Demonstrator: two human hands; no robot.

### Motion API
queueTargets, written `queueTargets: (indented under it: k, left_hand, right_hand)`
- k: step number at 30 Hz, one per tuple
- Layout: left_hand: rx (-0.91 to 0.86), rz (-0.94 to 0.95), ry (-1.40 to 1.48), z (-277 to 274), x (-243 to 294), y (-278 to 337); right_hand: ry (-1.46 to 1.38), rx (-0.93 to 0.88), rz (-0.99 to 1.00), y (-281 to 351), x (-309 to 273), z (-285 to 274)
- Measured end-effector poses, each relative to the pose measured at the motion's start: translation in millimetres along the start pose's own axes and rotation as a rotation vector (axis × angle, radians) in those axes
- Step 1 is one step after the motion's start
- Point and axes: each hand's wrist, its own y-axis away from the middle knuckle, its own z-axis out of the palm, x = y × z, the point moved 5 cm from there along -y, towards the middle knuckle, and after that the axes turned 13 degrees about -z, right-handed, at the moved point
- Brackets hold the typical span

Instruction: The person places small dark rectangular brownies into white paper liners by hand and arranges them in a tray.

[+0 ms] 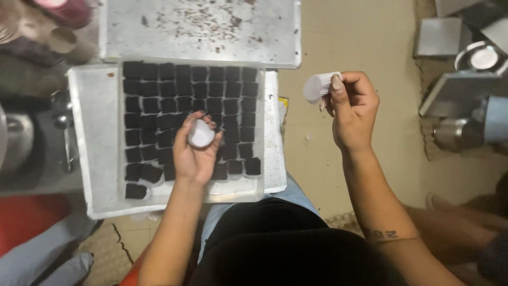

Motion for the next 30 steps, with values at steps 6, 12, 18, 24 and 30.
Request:
queueTargets:
  k: [6,12,18,24,30]
  left_hand:
    - [-0.013,-0.035,-0.027,2.9,-2.4,-8.1]
    - [-0.018,0.001,-0.004,6.7,2.3,-0.8]
    - [-0.016,0.005,-0.008,0.3,-2.9,-1.5]
    - [-0.027,-0.023,-0.031,8.7,-8.5,1.3]
    - [-0.037,-0.032,-0.062,9.5,-11.7,1.8]
  right_hand:
    - [0.048,0.048,0.001,9.6,3.5,-10.2]
    - [0.018,-0.003,0.026,10.4,7.8,5.0]
    - [-0.006,-0.072,0.033,9.7,7.6,22.2]
    - [-0.001,-0.114,0.056,12.0,6.6,25.3]
    - [0.003,-0.163,0.080,20.6,11.3,25.6]
